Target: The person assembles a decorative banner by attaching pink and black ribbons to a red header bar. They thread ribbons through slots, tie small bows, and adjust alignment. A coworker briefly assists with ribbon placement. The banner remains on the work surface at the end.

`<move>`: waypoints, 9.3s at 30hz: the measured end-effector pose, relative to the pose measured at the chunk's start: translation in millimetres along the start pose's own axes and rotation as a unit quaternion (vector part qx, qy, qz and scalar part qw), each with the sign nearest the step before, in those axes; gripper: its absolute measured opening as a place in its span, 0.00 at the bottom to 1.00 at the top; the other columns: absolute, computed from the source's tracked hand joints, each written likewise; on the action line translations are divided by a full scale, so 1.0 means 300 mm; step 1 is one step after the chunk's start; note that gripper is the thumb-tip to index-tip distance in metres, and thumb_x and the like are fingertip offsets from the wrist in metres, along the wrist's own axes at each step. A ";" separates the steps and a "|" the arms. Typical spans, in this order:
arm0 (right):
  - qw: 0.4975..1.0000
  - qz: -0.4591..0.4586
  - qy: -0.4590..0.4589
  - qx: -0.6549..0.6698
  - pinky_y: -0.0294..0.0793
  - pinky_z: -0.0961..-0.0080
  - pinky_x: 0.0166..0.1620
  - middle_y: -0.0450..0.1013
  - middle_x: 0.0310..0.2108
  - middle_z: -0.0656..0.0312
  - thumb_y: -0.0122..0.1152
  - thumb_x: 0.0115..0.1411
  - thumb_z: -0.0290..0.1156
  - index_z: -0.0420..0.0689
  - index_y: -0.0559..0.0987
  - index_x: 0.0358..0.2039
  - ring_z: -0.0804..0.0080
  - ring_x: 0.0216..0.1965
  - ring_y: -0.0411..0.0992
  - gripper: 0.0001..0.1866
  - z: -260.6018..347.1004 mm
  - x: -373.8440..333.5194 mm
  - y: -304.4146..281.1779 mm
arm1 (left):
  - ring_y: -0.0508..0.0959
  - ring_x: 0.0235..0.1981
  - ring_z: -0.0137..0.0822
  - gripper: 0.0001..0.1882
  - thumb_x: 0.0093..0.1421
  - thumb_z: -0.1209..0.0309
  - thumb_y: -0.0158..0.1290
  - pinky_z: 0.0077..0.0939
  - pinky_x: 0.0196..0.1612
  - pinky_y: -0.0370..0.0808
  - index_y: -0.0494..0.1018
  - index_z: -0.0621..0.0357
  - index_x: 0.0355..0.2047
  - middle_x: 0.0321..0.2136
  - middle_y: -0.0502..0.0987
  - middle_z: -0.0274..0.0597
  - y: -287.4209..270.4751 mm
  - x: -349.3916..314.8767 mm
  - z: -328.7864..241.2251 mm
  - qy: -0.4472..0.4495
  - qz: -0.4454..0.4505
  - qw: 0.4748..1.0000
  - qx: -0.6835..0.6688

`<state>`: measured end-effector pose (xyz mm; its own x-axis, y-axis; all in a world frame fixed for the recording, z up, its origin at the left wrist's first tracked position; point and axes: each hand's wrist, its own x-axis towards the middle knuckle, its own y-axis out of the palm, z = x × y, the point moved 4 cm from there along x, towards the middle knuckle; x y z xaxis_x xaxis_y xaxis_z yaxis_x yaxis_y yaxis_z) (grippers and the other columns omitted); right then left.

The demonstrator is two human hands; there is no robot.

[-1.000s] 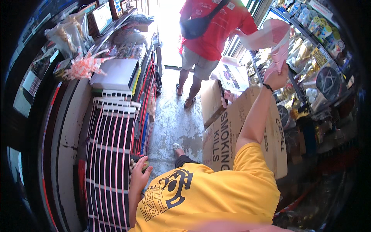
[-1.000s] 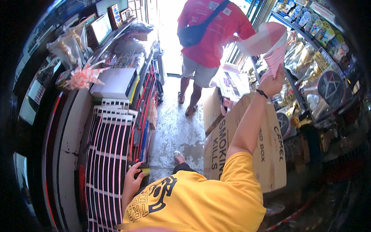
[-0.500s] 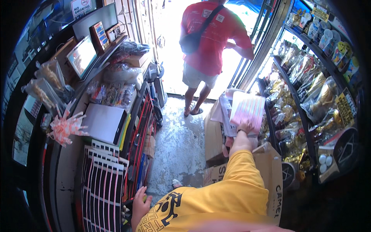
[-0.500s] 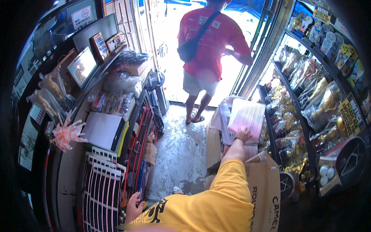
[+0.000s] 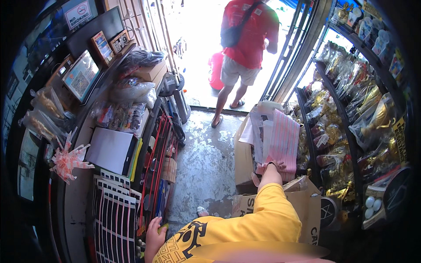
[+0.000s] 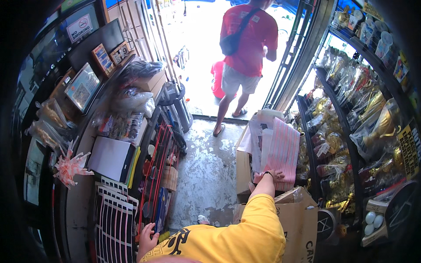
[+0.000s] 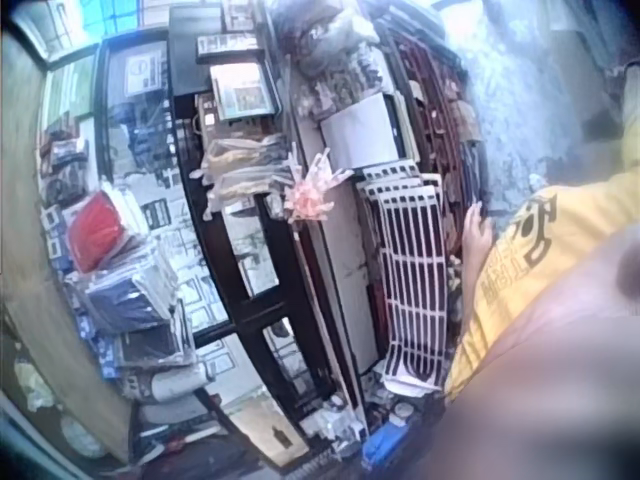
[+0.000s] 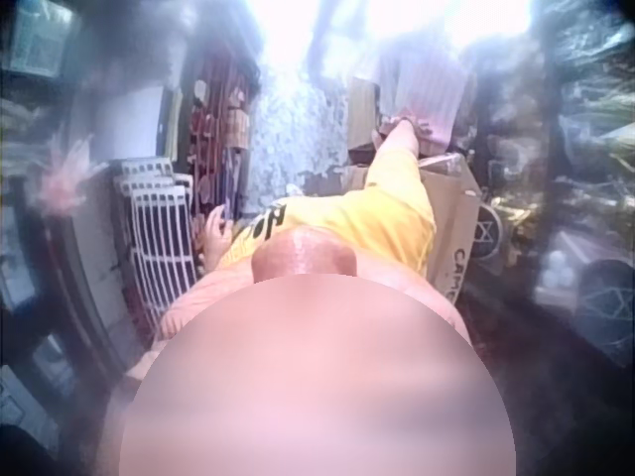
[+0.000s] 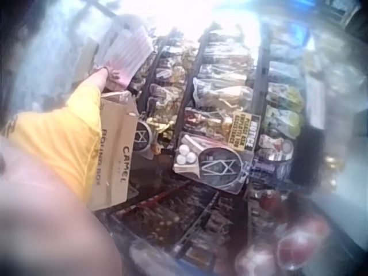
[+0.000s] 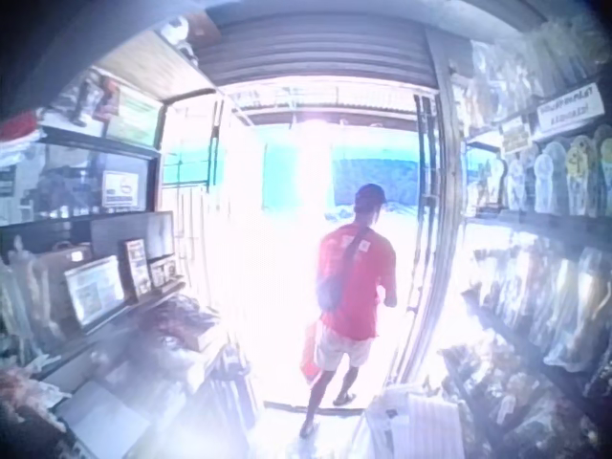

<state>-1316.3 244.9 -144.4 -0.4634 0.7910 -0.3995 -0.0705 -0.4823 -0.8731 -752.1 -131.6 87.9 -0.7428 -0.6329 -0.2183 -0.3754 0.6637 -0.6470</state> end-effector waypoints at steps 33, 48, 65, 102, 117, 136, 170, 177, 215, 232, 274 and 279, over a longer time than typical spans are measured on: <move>0.191 0.431 -0.870 0.144 0.67 0.55 0.48 0.69 0.42 0.51 0.56 0.48 0.19 0.44 0.77 0.38 0.49 0.45 0.68 0.14 -0.888 -2.264 0.205 | 0.70 0.57 0.51 0.23 0.62 0.64 0.52 0.40 0.57 0.69 0.69 0.58 0.56 0.57 0.70 0.51 -0.118 -0.868 0.444 -0.297 -0.257 0.919 -0.022; 0.029 0.506 -0.862 0.004 0.67 0.57 0.57 0.72 0.50 0.50 0.59 0.54 0.23 0.42 0.77 0.40 0.48 0.55 0.67 0.11 -1.597 -2.603 0.153 | 0.63 0.61 0.59 0.33 0.58 0.61 0.57 0.48 0.61 0.64 0.61 0.57 0.62 0.63 0.61 0.55 -0.416 -1.676 1.271 -0.488 -0.457 0.725 0.166; 0.033 0.421 -0.907 -0.016 0.66 0.57 0.52 0.69 0.43 0.53 0.66 0.50 0.24 0.43 0.76 0.36 0.50 0.49 0.67 0.12 -1.460 -2.664 0.231 | 0.64 0.60 0.49 0.30 0.53 0.56 0.62 0.57 0.62 0.52 0.66 0.45 0.54 0.51 0.70 0.43 -0.676 -1.619 1.446 -0.591 -0.368 0.700 0.158; -0.346 0.280 -0.671 -0.593 0.83 0.69 0.32 0.80 0.31 0.54 0.69 0.49 0.31 0.38 0.83 0.30 0.66 0.29 0.79 0.11 -2.850 -3.479 0.249 | 0.79 0.39 0.42 0.12 0.53 0.58 0.62 0.52 0.50 0.62 0.81 0.50 0.33 0.32 0.82 0.39 -0.602 -1.461 1.439 -0.479 -0.628 0.610 0.067; -0.464 0.250 -0.721 -0.449 0.80 0.73 0.30 0.79 0.22 0.57 0.59 0.47 0.25 0.40 0.83 0.24 0.68 0.23 0.79 0.06 -2.831 -3.467 0.137 | 0.78 0.34 0.44 0.07 0.53 0.67 0.62 0.39 0.43 0.66 0.82 0.54 0.30 0.28 0.81 0.41 -0.595 -1.468 1.412 -0.336 -0.732 0.591 0.045; -0.358 0.392 -0.750 -0.395 0.80 0.71 0.28 0.77 0.27 0.52 0.63 0.57 0.43 0.38 0.81 0.28 0.68 0.26 0.78 0.17 -2.593 -3.462 0.173 | 0.77 0.38 0.41 0.06 0.54 0.66 0.59 0.44 0.52 0.61 0.81 0.47 0.33 0.31 0.80 0.36 -0.555 -1.442 1.385 -0.399 -0.707 0.572 0.114; 0.202 0.404 -0.863 -0.227 0.63 0.48 0.50 0.70 0.46 0.62 0.69 0.47 0.43 0.52 0.80 0.41 0.56 0.54 0.64 0.20 -2.564 -3.056 0.060 | 0.73 0.52 0.33 0.22 0.61 0.61 0.52 0.26 0.57 0.64 0.76 0.59 0.51 0.51 0.77 0.43 -0.761 -1.567 1.556 -0.326 -0.304 0.774 -0.451; 0.251 0.405 -0.862 -0.173 0.63 0.53 0.47 0.73 0.38 0.67 0.70 0.47 0.47 0.55 0.85 0.31 0.57 0.49 0.65 0.14 -2.579 -3.053 0.101 | 0.81 0.39 0.48 0.18 0.58 0.57 0.54 0.35 0.42 0.75 0.81 0.58 0.36 0.38 0.80 0.55 -0.873 -1.539 1.611 -0.373 -0.281 0.882 -0.067; 0.268 0.449 -0.852 -0.009 0.60 0.62 0.44 0.76 0.33 0.71 0.71 0.44 0.37 0.54 0.85 0.26 0.65 0.42 0.69 0.07 -2.598 -2.995 0.110 | 0.81 0.31 0.40 0.11 0.48 0.65 0.58 0.34 0.37 0.76 0.82 0.58 0.30 0.27 0.81 0.49 -0.922 -1.330 1.701 -0.184 -0.023 0.983 0.004; 0.260 0.483 -0.820 -0.164 0.62 0.58 0.48 0.77 0.37 0.67 0.69 0.48 0.38 0.53 0.84 0.31 0.62 0.46 0.71 0.09 -2.547 -3.025 0.098 | 0.79 0.40 0.51 0.11 0.57 0.65 0.58 0.39 0.43 0.75 0.76 0.60 0.36 0.36 0.79 0.54 -0.911 -1.494 1.547 -0.172 -0.202 0.964 0.029; 0.163 0.606 -0.774 -0.076 0.74 0.69 0.35 0.72 0.28 0.58 0.66 0.47 0.22 0.43 0.80 0.26 0.60 0.31 0.73 0.04 -2.561 -3.105 0.109 | 0.64 0.61 0.51 0.28 0.62 0.62 0.50 0.57 0.61 0.55 0.62 0.56 0.61 0.61 0.65 0.49 -0.646 -1.620 1.467 -0.212 -0.416 0.865 0.184; 0.156 0.636 -0.740 -0.154 0.75 0.78 0.36 0.73 0.31 0.61 0.66 0.50 0.18 0.39 0.80 0.30 0.71 0.31 0.75 0.06 -2.518 -3.104 0.111 | 0.75 0.49 0.50 0.16 0.61 0.64 0.51 0.51 0.53 0.65 0.74 0.54 0.47 0.46 0.77 0.49 -0.730 -1.620 1.451 -0.263 -0.406 0.865 0.136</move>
<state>-219.9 -223.1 -12.4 0.3576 -0.9339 -0.0021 0.8503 0.3266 -0.4128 -67.5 -142.8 17.8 0.0862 -0.9875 0.1319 -0.4575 -0.1568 -0.8753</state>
